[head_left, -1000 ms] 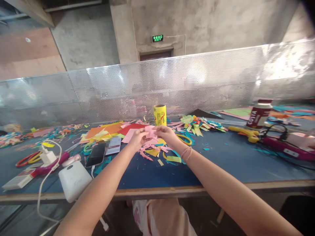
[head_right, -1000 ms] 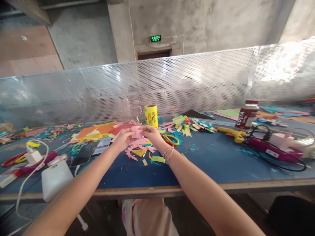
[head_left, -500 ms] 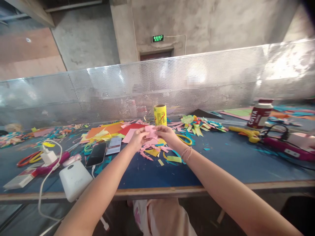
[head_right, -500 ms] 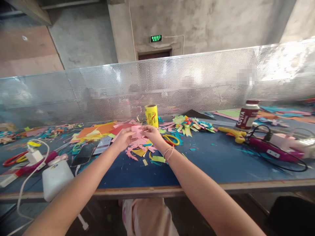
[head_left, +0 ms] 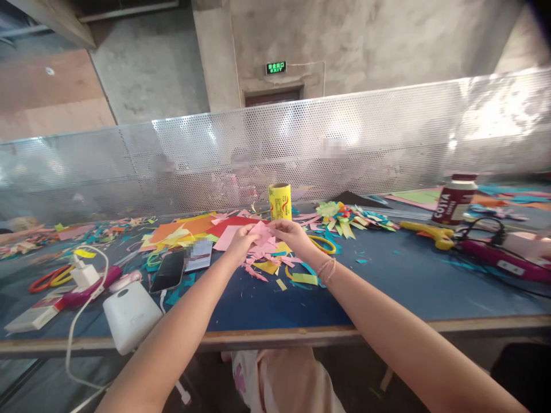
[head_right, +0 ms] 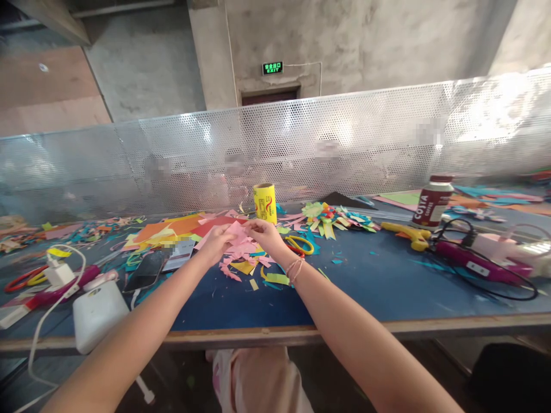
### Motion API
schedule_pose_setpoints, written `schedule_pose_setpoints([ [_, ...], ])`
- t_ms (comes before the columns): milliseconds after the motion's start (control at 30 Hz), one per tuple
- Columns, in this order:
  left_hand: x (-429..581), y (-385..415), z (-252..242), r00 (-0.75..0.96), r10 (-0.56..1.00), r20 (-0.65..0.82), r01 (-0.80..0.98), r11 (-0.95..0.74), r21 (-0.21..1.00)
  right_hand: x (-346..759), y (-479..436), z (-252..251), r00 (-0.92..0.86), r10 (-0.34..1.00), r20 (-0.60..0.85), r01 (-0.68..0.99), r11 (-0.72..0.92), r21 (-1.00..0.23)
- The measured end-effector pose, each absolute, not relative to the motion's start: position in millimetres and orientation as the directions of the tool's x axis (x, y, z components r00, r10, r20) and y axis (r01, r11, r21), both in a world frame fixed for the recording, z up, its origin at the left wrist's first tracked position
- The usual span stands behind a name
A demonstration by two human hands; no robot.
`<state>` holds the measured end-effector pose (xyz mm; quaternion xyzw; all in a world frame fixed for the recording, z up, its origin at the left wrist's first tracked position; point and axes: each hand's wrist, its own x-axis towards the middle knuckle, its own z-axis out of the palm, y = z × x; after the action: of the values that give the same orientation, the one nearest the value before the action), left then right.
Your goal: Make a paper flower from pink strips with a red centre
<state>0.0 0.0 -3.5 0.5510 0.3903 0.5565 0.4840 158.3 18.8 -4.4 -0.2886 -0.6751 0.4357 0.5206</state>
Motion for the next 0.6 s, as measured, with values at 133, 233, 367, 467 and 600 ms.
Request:
schedule_pose_setpoints([
  [133, -1, 4, -9, 0.072, 0.968, 0.242, -0.035, -0.240, 0.970, 158, 19, -5, -0.301, 0.832, 0.466, -0.046, 0.475, -0.879],
  [233, -1, 6, -10, 0.068, 0.955, 0.288, -0.039, -0.286, 0.957, 158, 21, -6, -0.293, 0.845, 0.448, -0.046, 0.456, -0.889],
  [367, 0, 3, -5, 0.050, 0.960, 0.276, -0.155, -0.265, 0.952, 159, 22, -7, -0.276, 0.861, 0.427, -0.069, 0.426, -0.902],
  [467, 2, -2, 1, 0.054, 0.974, 0.219, -0.230, -0.201, 0.952, 159, 22, -8, -0.290, 0.856, 0.427, -0.079, 0.424, -0.902],
  [600, 2, -5, 4, 0.062, 0.980, 0.190, -0.273, -0.166, 0.947, 159, 21, -7, -0.291, 0.854, 0.430, -0.088, 0.424, -0.901],
])
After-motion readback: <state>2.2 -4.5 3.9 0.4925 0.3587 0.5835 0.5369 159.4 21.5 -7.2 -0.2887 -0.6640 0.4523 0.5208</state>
